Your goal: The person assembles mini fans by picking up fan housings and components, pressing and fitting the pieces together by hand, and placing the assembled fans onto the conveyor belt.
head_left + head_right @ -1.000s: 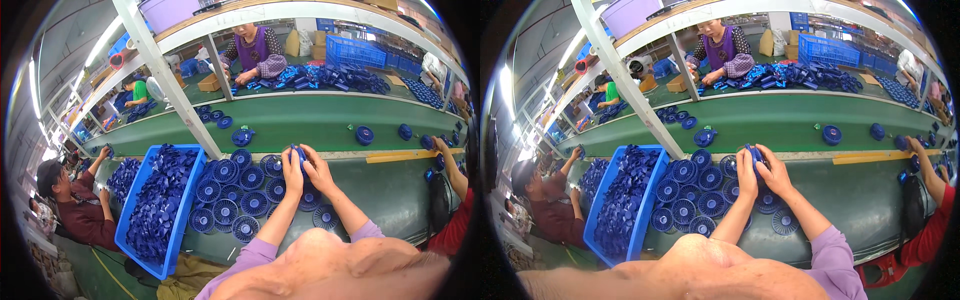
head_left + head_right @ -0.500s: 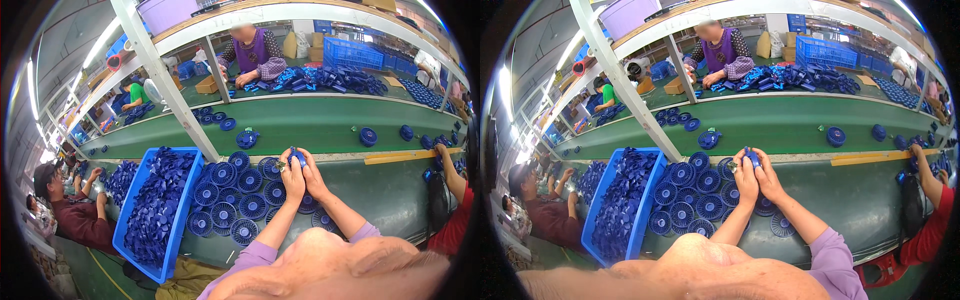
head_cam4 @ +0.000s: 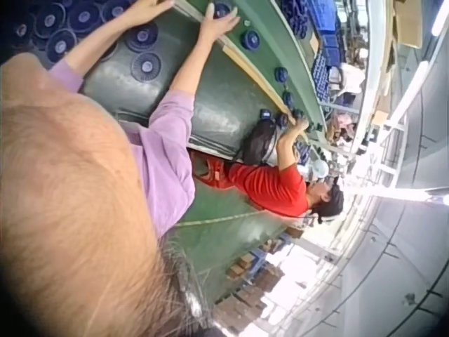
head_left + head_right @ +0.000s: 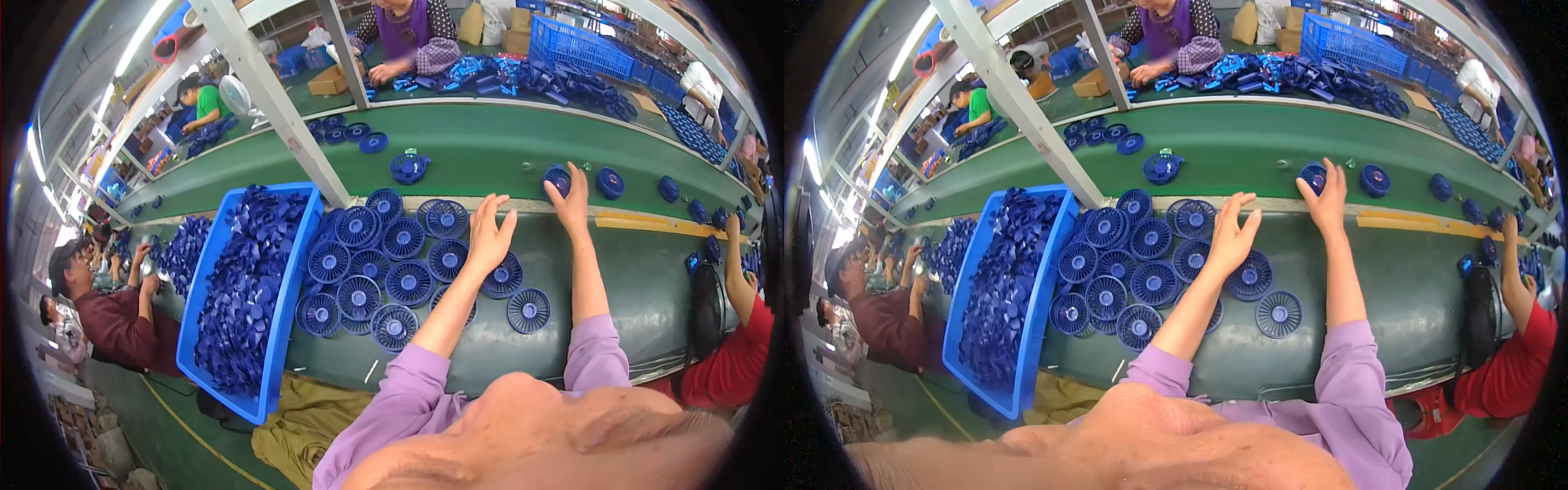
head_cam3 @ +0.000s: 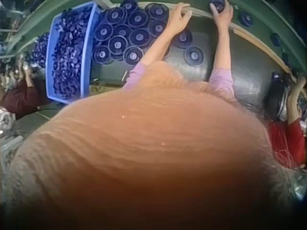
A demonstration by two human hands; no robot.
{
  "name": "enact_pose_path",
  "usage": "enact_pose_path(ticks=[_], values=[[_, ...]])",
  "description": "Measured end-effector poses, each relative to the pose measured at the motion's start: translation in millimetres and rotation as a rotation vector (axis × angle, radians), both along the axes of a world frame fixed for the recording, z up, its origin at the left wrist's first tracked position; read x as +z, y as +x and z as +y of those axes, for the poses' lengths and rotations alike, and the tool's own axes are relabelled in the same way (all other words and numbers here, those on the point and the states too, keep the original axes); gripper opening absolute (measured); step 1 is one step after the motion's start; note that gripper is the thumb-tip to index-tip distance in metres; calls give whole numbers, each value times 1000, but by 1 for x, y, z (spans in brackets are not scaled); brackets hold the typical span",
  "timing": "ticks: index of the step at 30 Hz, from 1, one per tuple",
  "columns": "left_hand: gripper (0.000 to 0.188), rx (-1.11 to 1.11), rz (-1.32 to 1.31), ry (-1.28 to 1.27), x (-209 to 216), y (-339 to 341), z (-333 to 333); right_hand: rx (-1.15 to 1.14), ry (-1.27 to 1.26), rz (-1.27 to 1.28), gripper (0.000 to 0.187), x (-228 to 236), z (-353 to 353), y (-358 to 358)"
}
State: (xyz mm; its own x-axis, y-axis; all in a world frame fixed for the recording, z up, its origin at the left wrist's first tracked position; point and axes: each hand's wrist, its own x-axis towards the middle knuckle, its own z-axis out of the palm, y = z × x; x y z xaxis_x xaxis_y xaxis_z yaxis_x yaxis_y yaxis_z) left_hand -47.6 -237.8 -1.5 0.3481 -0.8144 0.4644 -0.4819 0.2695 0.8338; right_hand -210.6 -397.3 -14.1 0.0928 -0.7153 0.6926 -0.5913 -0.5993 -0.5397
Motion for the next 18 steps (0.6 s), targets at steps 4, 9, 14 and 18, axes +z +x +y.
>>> enact_pose_path(ticks=[4,9,14,18], values=[[37,72,-24,-40,10,14,9,102,-79,143,49,14,36,27],[33,150,-53,-128,15,29,15,893,44,183,41,33,85,96],[36,227,-111,-115,22,35,3,1080,162,362,48,12,71,128],[42,173,-208,51,21,61,-11,1116,180,318,63,2,73,142]])
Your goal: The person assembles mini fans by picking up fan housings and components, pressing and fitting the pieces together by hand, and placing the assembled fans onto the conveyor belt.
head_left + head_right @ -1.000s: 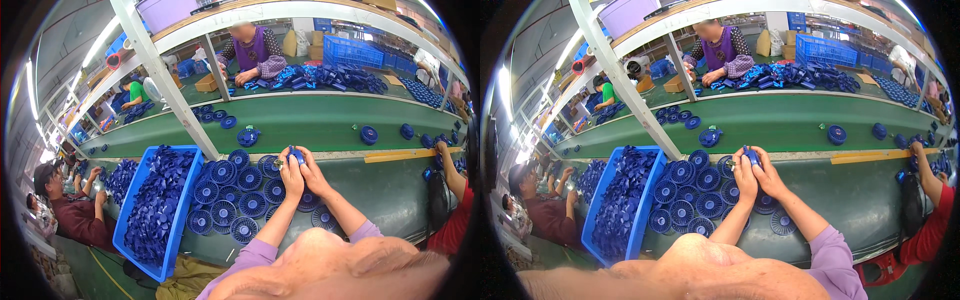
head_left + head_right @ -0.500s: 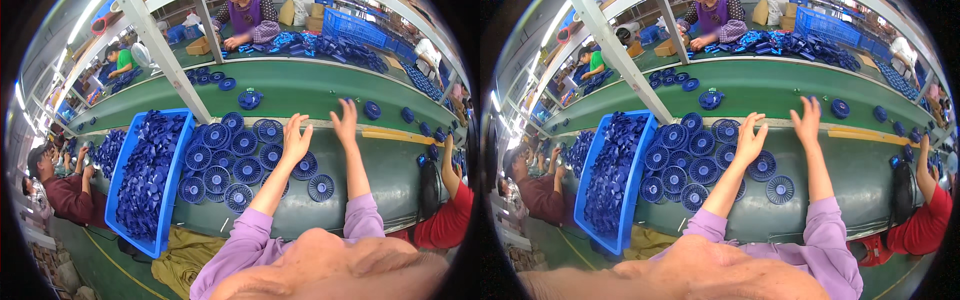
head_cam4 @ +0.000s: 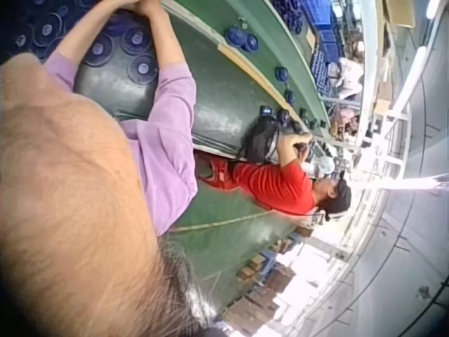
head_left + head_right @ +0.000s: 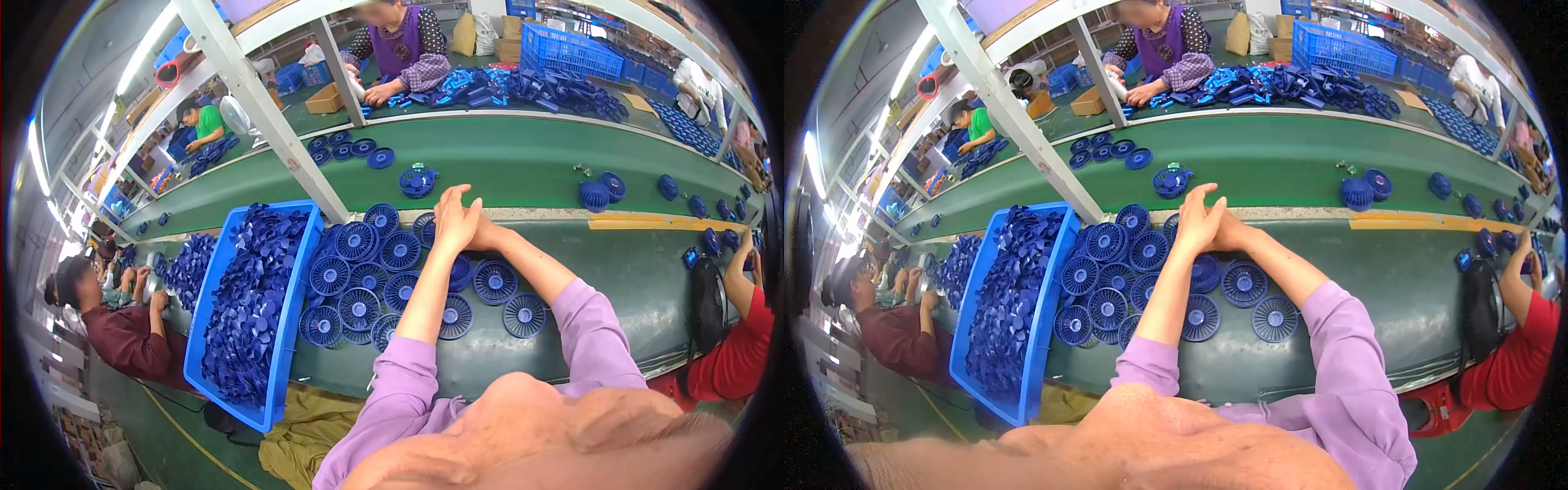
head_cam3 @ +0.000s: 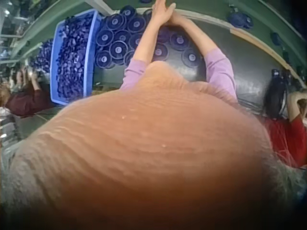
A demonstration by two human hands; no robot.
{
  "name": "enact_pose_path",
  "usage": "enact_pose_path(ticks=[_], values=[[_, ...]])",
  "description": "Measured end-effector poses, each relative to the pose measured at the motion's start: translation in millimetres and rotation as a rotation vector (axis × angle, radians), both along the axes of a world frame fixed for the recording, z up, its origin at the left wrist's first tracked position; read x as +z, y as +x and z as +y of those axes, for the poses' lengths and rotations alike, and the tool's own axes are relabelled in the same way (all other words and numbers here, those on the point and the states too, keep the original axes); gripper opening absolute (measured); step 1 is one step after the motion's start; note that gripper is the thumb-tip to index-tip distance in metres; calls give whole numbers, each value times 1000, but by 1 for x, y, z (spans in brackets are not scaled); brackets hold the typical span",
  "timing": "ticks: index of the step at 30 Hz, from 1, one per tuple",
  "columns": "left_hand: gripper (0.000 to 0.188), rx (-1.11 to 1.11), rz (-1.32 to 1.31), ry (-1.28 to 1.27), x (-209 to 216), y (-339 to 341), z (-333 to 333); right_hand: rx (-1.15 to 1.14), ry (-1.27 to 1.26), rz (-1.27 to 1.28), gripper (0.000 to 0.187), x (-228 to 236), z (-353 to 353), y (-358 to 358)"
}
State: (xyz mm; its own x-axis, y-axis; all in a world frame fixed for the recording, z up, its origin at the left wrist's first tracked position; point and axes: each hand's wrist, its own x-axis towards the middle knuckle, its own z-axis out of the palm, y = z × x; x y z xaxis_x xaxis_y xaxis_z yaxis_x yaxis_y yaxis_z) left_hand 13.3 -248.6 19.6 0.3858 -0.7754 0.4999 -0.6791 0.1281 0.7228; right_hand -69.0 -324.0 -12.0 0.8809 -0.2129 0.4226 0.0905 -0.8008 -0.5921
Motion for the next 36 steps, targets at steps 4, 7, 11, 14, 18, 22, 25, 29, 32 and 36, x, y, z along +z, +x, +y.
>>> enact_pose_path(ticks=[4,7,11,14,18,22,25,29,32,36], values=[[44,-18,-200,252,9,11,-21,-94,30,-10,69,-3,-8,-13],[43,52,-304,430,20,15,-45,-233,-1,35,61,-1,-21,-42],[47,193,-438,337,1,70,-72,-541,194,16,42,20,-8,-70],[55,261,-461,346,-17,89,-93,-627,200,-17,38,10,-16,-91],[61,370,-421,491,-27,99,-108,-864,244,16,38,6,-34,-100],[55,251,-370,559,-29,97,-114,-871,266,-10,21,-2,-46,-123],[39,269,-389,578,-34,95,-115,-904,12,-79,24,-11,-45,-122],[34,223,-413,600,-39,109,-106,-786,-30,123,59,0,-27,-110],[36,311,-320,527,-31,103,-99,-774,-252,336,75,0,-12,-103],[26,120,334,316,-16,79,-76,-758,-225,298,78,-4,-12,-101]])
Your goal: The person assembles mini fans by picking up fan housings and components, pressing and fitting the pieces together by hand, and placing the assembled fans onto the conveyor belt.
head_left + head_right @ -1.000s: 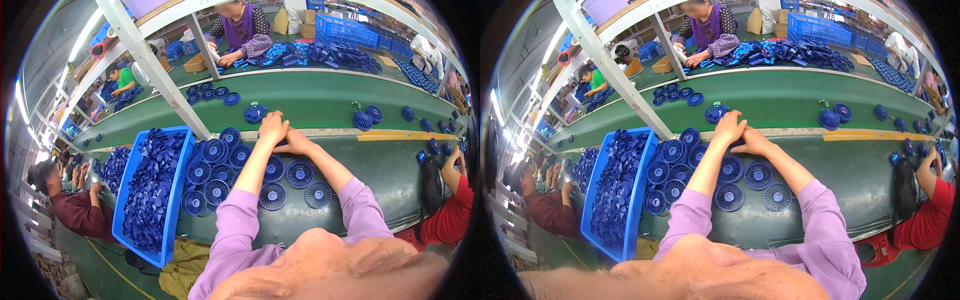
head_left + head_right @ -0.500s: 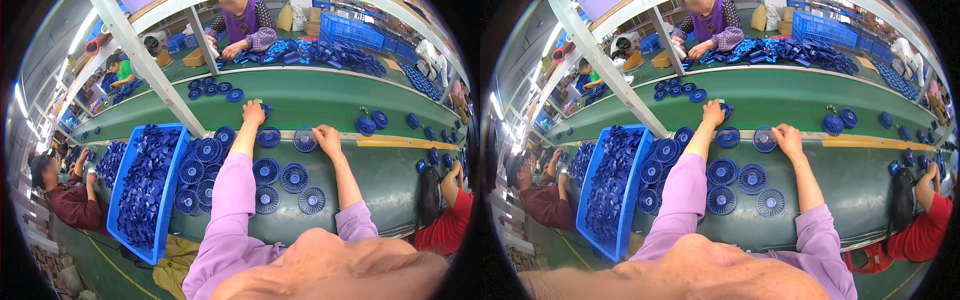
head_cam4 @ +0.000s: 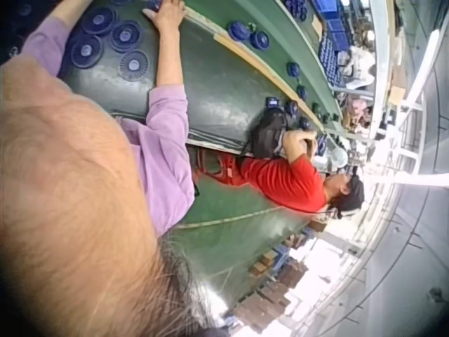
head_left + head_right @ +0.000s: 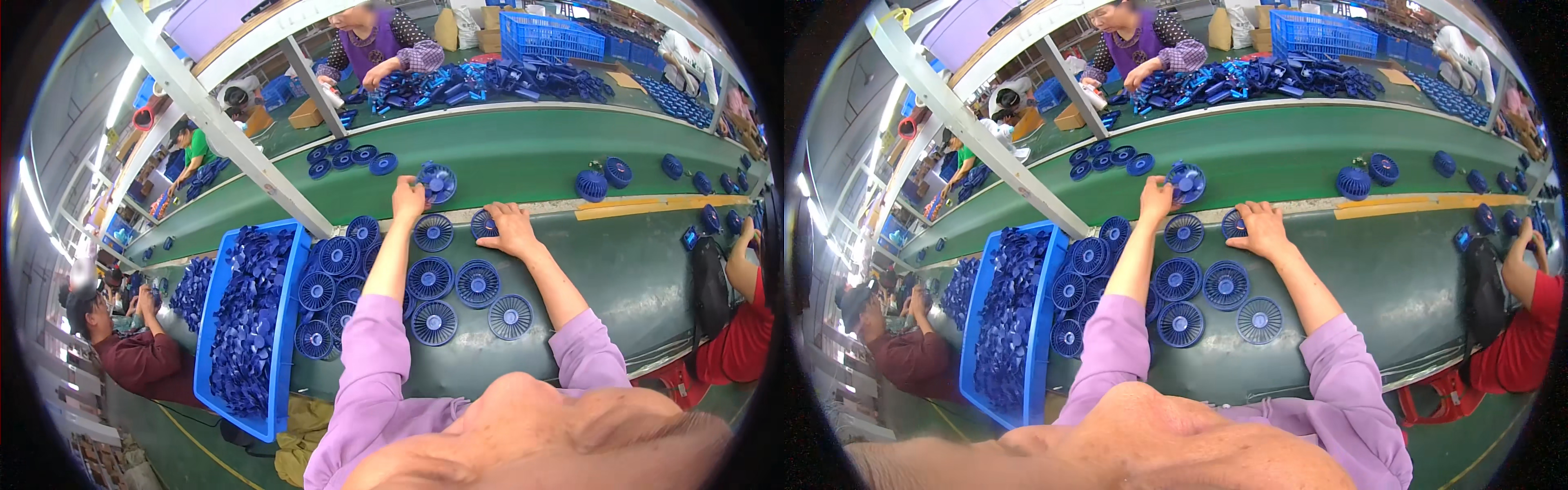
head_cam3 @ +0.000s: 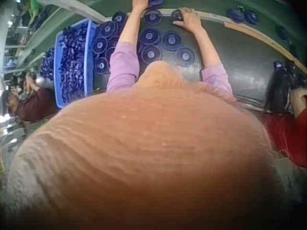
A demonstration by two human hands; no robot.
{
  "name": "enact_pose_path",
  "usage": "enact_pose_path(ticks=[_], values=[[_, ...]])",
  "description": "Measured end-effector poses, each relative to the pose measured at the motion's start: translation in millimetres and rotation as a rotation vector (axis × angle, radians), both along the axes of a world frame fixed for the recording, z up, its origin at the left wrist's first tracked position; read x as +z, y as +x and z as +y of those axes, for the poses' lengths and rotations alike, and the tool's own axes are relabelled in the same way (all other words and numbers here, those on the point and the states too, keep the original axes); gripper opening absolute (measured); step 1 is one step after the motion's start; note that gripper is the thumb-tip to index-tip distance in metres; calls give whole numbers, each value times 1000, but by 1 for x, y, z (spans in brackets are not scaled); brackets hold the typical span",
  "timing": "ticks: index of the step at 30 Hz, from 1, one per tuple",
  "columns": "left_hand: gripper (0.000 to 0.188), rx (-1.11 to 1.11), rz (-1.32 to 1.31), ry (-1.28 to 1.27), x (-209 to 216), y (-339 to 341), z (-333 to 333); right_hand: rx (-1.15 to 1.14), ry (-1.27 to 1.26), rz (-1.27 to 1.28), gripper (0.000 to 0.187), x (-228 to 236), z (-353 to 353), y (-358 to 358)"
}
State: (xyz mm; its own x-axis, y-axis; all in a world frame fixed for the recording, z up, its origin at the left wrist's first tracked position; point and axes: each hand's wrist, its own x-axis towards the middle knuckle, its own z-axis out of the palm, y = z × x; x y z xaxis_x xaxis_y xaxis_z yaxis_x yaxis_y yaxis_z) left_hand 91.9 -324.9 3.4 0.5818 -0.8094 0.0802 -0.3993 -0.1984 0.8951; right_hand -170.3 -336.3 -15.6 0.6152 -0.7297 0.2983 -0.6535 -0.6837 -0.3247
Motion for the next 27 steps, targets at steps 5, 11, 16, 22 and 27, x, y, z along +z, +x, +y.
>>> enact_pose_path(ticks=[5,11,16,22,27], values=[[50,-162,578,-268,15,-54,46,19,2,-137,77,-7,-6,-6],[45,-197,754,-352,12,-92,95,222,80,-638,78,48,16,1],[49,-250,801,-415,5,-110,101,355,62,-535,79,54,40,10],[56,-249,962,-476,5,-112,103,456,-40,-447,75,64,52,13],[47,-217,1092,-575,13,-127,102,471,-27,-481,78,46,52,17]])
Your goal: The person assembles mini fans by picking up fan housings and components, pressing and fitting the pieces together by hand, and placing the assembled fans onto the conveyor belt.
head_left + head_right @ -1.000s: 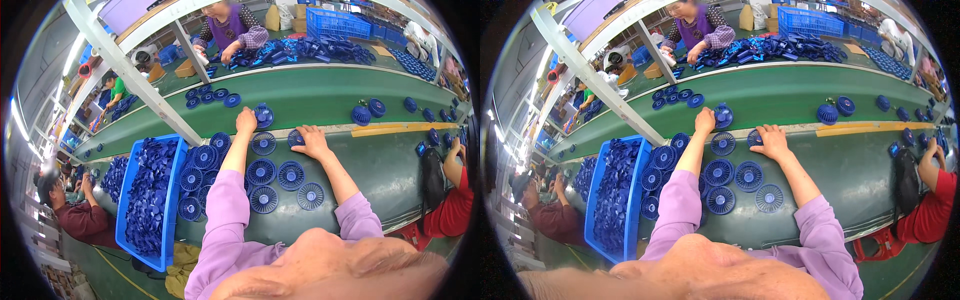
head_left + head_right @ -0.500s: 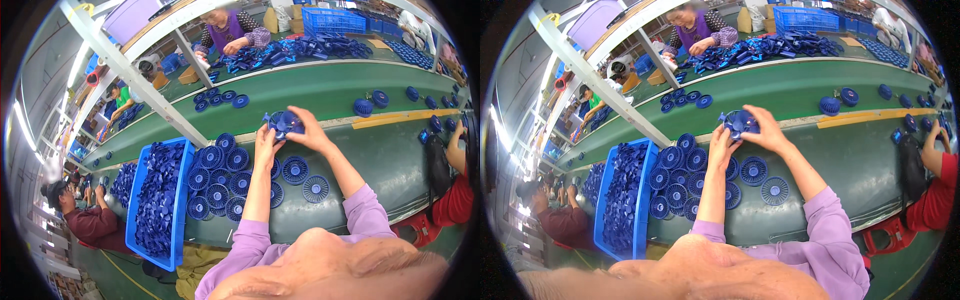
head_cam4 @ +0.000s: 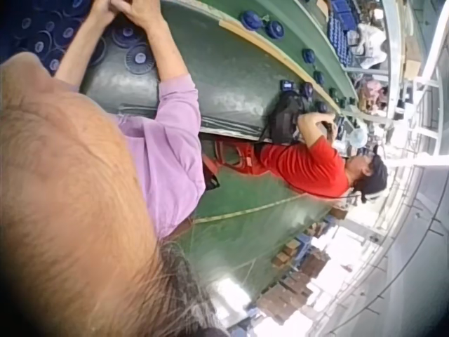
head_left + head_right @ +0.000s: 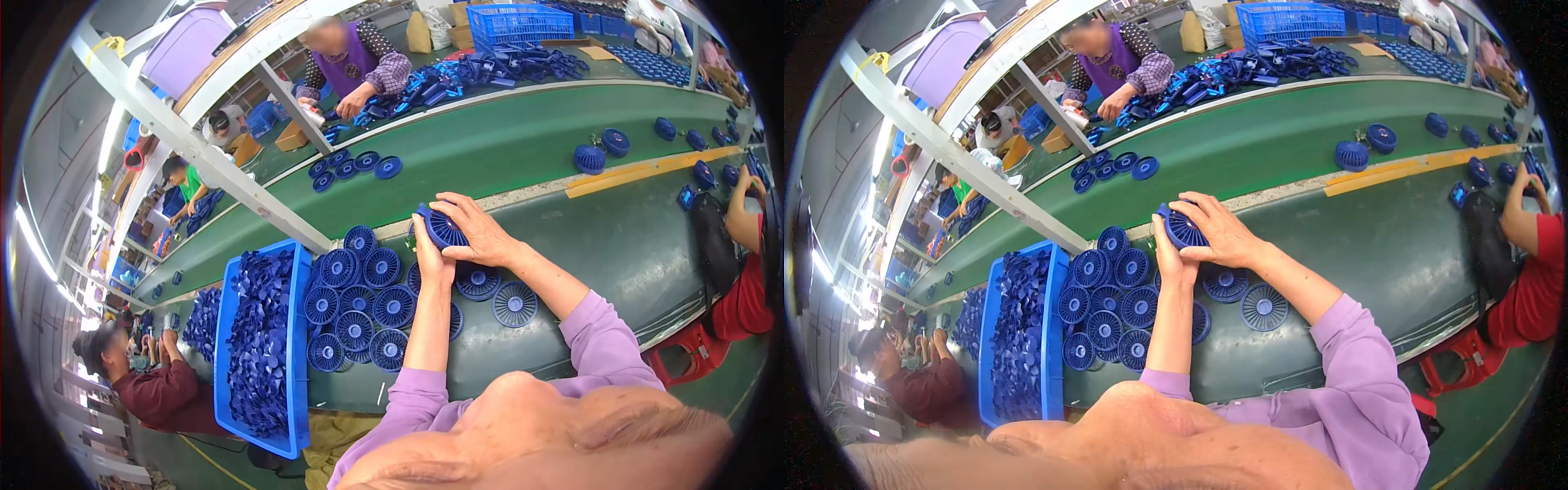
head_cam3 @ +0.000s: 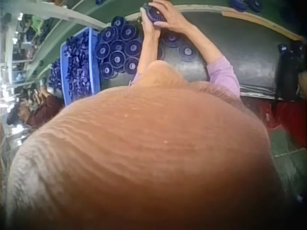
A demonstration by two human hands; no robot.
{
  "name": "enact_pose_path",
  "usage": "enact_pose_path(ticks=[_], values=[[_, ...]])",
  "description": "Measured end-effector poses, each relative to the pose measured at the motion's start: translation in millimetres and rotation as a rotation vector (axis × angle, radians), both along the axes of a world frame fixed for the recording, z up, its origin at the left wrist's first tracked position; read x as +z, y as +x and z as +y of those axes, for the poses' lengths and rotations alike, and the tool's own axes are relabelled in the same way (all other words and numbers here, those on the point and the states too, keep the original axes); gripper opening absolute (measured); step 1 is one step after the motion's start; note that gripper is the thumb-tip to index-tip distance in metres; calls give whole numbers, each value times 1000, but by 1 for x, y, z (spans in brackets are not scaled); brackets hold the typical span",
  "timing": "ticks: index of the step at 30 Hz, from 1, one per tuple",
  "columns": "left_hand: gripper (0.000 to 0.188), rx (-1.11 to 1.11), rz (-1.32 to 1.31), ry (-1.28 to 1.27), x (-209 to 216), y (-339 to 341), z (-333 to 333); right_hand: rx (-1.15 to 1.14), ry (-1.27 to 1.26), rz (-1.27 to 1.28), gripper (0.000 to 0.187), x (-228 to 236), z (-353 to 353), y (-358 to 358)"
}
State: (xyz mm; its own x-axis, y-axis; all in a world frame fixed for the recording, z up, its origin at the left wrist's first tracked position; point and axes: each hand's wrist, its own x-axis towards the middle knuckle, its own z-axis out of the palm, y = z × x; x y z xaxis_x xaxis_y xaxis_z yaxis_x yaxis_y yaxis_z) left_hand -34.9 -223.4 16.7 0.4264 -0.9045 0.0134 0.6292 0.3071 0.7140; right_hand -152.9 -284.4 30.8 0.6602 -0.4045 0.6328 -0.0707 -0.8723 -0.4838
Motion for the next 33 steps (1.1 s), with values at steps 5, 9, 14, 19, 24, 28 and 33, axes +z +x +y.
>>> enact_pose_path(ticks=[5,9,14,19,24,28,33], values=[[48,444,-633,-120,2,-8,2,197,441,-299,82,-10,18,21],[40,679,-1084,-181,10,-16,7,369,641,-412,60,-3,22,17],[38,756,-1373,-229,22,-17,12,337,805,-367,62,-2,21,13],[46,372,-622,-125,18,-15,9,87,351,-262,83,1,23,12],[51,288,-505,-138,21,-17,15,99,167,-287,88,-2,19,14],[48,456,-768,-35,18,-20,18,214,449,-328,88,-3,26,19],[43,665,-1232,-140,12,-29,9,311,638,-453,48,-35,8,32]])
